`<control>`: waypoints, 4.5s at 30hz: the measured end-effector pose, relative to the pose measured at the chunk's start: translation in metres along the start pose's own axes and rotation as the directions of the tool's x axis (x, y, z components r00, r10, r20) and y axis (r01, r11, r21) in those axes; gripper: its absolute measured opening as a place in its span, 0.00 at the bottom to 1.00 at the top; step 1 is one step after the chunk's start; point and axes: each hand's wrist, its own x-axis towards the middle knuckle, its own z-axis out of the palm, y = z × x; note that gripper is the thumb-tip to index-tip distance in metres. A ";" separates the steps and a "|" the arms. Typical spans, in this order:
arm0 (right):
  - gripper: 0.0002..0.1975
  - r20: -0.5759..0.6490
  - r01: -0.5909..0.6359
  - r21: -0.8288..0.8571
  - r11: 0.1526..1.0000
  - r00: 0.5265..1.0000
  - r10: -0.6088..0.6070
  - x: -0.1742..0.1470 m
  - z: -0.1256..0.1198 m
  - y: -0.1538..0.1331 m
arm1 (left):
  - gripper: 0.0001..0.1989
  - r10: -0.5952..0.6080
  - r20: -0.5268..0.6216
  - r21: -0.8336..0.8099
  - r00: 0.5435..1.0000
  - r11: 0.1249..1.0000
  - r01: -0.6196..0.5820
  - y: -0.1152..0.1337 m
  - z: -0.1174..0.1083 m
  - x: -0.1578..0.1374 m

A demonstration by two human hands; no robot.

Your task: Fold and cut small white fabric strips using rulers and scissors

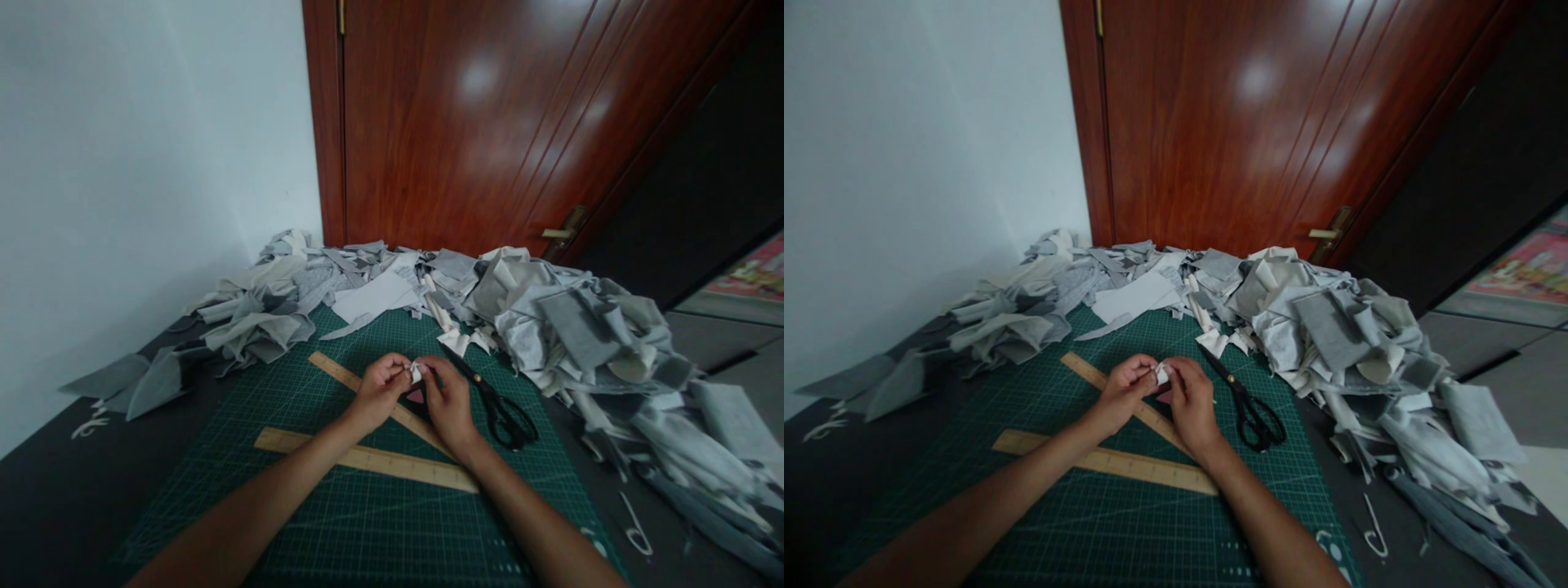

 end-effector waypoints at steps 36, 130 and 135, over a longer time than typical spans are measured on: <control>0.10 -0.102 -0.095 0.028 0.995 0.990 0.097 -0.002 0.003 -0.006 | 0.15 0.060 -0.072 0.045 0.996 0.997 -0.056 0.007 0.003 0.000; 0.12 0.166 0.090 -0.108 0.990 0.983 -0.072 0.002 -0.009 0.003 | 0.23 0.023 -0.107 0.038 0.994 0.999 -0.019 -0.005 -0.003 0.004; 0.11 0.198 0.012 0.061 0.998 0.980 -0.024 0.004 -0.006 0.004 | 0.28 -0.002 -0.051 0.023 0.999 1.000 0.004 -0.002 0.001 0.001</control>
